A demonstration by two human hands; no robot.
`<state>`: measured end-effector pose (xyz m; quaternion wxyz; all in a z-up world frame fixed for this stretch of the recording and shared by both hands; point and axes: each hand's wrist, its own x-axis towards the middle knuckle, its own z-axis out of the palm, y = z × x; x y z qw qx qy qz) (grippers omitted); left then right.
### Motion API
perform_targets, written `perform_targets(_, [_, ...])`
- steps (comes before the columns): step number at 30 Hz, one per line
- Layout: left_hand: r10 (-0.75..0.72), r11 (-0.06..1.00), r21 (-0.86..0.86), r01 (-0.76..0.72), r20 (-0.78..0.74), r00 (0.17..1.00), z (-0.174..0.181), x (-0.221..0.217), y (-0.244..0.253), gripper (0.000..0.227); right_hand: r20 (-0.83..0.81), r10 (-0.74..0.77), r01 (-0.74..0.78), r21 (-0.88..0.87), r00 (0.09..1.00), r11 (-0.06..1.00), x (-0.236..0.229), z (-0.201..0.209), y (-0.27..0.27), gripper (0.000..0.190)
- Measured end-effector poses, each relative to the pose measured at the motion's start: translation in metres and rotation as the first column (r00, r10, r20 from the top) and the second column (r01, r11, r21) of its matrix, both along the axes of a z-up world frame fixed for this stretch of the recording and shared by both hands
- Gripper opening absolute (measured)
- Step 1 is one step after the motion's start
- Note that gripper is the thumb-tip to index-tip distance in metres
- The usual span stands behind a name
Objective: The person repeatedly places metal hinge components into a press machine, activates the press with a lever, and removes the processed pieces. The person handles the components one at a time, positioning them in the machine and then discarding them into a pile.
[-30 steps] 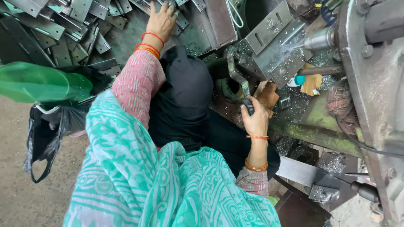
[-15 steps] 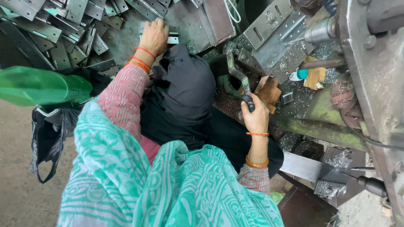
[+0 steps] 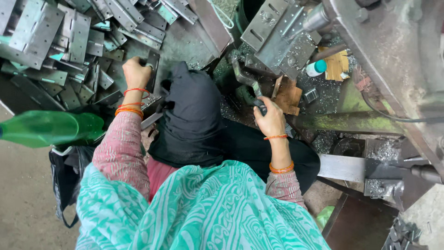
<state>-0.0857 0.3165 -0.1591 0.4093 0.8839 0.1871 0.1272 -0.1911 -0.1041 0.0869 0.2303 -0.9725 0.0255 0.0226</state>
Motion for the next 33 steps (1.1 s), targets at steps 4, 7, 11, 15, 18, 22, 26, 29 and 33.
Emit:
perform_targets(4, [-0.013,0.983,-0.179,0.040,0.149,0.989,0.077,0.048,-0.023,0.029,0.067,0.057,-0.057,0.008,0.996,0.998,-0.002,-0.004,-0.005,0.036])
perform_targets(7, [-0.125,0.936,-0.267,0.231,0.362,0.924,0.143,0.089,-0.082,0.029,0.069,0.058,-0.058,0.006,0.996,0.998,-0.001,-0.008,-0.007,0.037])
perform_targets(11, [-0.625,0.719,-0.002,0.695,0.435,0.648,0.200,0.097,-0.202,0.040,0.087,0.071,-0.072,0.002,0.994,0.997,0.000,-0.012,-0.009,0.039])
perform_targets(15, [-0.866,0.290,0.665,0.688,-0.123,0.485,0.201,0.059,-0.288,0.043,0.071,0.084,-0.084,-0.003,0.994,0.996,-0.003,-0.016,-0.013,0.043])
perform_targets(18, [-0.832,0.150,0.760,0.632,-0.248,0.497,0.194,0.058,-0.303,0.038,0.094,0.086,-0.086,-0.001,0.992,0.996,0.000,-0.018,-0.014,0.044])
perform_targets(22, [-0.815,0.166,0.753,0.636,-0.258,0.518,0.185,0.059,-0.311,0.052,-0.016,0.069,-0.070,-0.023,0.997,0.997,0.000,-0.019,-0.012,0.049])
perform_targets(26, [-0.824,0.202,0.708,0.677,-0.251,0.508,0.184,0.049,-0.320,0.049,-0.107,0.084,-0.092,-0.070,0.991,0.993,0.006,-0.012,-0.012,0.056])
perform_targets(29, [-0.793,0.157,0.729,0.666,-0.309,0.525,0.181,0.052,-0.322,0.035,-0.143,0.085,-0.092,-0.046,0.986,0.995,0.007,-0.008,-0.011,0.056])
perform_targets(33, [-0.792,0.218,0.757,0.616,-0.231,0.564,0.178,0.078,-0.328,0.031,-0.170,0.108,-0.120,-0.066,0.980,0.991,0.006,-0.007,-0.009,0.059])
